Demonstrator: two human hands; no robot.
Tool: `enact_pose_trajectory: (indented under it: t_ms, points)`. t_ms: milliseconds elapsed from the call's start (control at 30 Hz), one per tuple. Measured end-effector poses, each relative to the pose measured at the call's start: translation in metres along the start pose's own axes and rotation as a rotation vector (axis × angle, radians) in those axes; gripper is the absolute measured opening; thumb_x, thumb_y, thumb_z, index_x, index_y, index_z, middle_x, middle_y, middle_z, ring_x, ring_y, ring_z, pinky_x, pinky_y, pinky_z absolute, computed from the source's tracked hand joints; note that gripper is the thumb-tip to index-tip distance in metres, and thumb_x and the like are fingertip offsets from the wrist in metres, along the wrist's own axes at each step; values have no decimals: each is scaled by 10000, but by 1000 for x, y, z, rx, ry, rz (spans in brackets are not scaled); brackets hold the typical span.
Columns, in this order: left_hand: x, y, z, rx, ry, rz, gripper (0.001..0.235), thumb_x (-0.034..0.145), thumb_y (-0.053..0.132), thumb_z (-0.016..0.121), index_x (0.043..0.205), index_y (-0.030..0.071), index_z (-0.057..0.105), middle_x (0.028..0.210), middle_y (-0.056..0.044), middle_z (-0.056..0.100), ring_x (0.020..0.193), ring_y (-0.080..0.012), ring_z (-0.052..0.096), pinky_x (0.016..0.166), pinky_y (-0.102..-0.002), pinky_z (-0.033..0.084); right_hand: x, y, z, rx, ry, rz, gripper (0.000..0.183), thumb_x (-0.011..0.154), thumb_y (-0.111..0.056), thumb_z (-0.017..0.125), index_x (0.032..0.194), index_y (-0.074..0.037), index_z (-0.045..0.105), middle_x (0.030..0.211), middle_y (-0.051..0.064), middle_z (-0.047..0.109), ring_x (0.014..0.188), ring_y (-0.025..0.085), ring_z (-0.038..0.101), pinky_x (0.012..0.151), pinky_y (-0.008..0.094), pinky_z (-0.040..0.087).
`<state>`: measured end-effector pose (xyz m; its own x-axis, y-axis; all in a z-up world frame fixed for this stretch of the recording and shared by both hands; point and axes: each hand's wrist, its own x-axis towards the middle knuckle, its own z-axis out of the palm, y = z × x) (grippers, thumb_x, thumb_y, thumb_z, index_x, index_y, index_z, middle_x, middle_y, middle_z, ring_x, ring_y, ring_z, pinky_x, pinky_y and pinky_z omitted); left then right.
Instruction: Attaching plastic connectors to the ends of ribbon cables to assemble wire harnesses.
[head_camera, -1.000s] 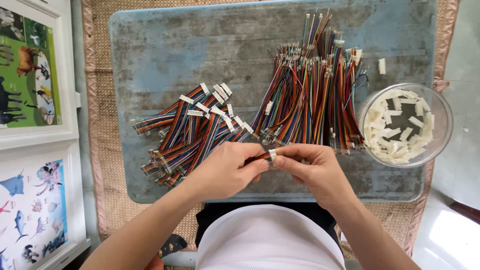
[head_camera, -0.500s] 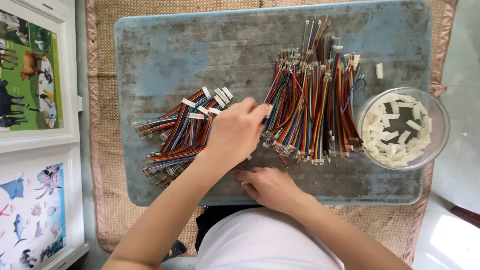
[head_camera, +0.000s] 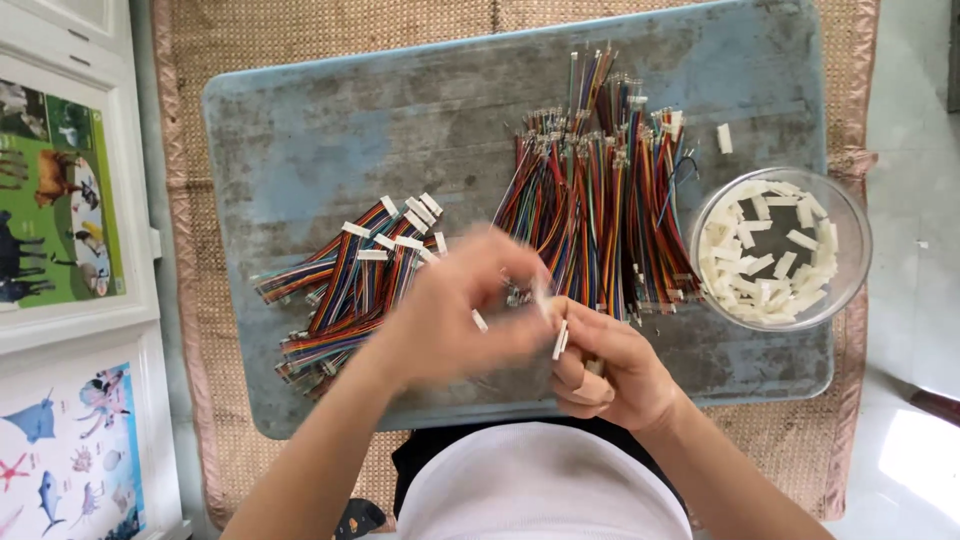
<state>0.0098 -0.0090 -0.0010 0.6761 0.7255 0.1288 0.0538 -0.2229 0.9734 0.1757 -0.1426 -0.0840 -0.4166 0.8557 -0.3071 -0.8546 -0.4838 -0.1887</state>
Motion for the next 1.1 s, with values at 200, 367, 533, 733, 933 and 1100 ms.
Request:
enact_pose_trajectory:
  t_ms: [200,367,533,733,933,1100]
  points:
    - [-7,23,23,301,-235,232,225,868,95,683,1088,84,636,1083,-95,641,915,-269,636,805,-377,513,-3,-4,6,48,138,78,226,953,-252,450,855,-59,517,447,23,299,337,88,247,303,230,156]
    - [-4,21,32,289,-322,249,119,909,133,647,1021,91,653,1075,-76,643,897,-258,630,829,-389,488,-17,-5,-15,68,174,113,414,983,-367,389,749,-74,565,432,34,384,326,118,261,298,247,168]
    - [7,8,25,74,-180,30,119,919,107,627,1020,64,676,1027,-57,685,940,-206,629,872,-322,488,-25,-13,-23,32,60,131,436,1002,-439,383,924,-76,611,449,13,276,362,99,192,354,224,177]
    - [27,-13,34,584,-154,-629,947,860,625,586,1554,155,144,1436,-321,364,1311,-499,407,1036,-616,361,-42,-36,-54,-113,106,-351,191,901,-84,541,755,-114,422,481,-12,339,342,71,318,286,207,351]
    - [40,-13,83,729,-230,-617,1288,700,755,671,1554,180,-102,1406,-421,332,1315,-540,376,1059,-620,332,-62,-74,-23,-389,384,-388,292,881,-169,561,1154,-69,578,625,51,535,488,79,504,327,173,387]
    - [51,-22,88,664,-151,-699,1234,716,315,819,1560,120,-60,1262,-374,471,1141,-512,547,923,-558,472,-65,-77,-14,-731,678,-495,277,1014,-218,513,1115,5,644,508,21,386,371,35,324,330,147,233]
